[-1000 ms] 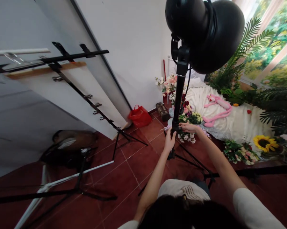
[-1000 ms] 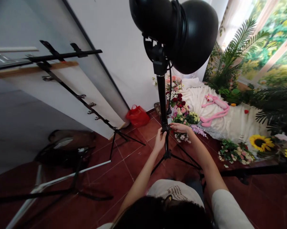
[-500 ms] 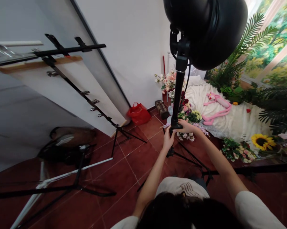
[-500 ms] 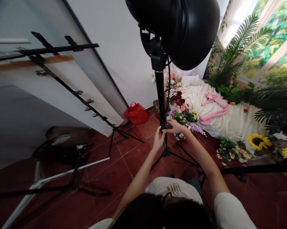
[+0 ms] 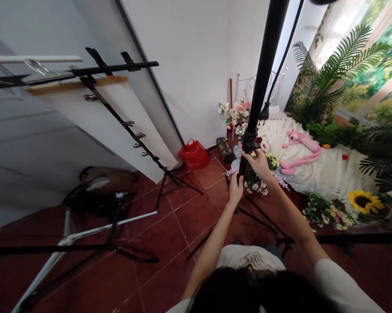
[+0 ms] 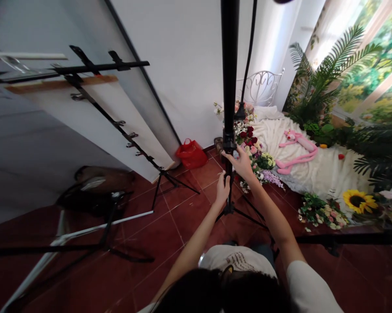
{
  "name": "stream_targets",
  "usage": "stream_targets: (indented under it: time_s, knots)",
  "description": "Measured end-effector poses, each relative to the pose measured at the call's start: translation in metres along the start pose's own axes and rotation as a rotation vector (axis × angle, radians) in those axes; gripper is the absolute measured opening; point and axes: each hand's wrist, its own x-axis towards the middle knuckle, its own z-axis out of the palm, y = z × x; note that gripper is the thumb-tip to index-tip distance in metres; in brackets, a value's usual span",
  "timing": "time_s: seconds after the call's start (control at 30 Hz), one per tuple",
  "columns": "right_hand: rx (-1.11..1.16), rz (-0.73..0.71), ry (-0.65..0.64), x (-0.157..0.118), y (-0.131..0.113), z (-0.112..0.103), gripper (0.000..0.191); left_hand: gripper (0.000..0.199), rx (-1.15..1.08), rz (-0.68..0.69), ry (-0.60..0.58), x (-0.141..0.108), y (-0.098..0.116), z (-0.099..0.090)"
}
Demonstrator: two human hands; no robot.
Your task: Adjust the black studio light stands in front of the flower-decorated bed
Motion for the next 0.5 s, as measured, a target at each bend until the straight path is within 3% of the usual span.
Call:
stream_targets:
  time_s: [0.1,0.2,0.3,0.5]
  knots:
    - [0.024,-0.011,0.001,0.005,-0.009,-0.001,0.037,0.050,-0.001,0.000,0.045,0.001,0.000,0.002]
    - [0.114,0.037,-0.090,0.004,0.003,-0.008,0.038,0.050,-0.007,0.014,0.057,0.001,-0.001,0.002]
    - [0.214,0.138,-0.225,-0.001,0.034,-0.022,0.040,0.050,-0.015,0.012,0.063,0.001,-0.003,0.002]
    - [0.174,0.386,-0.285,-0.038,0.111,-0.036,0.038,0.051,-0.030,0.008,0.076,0.003,-0.005,0.004]
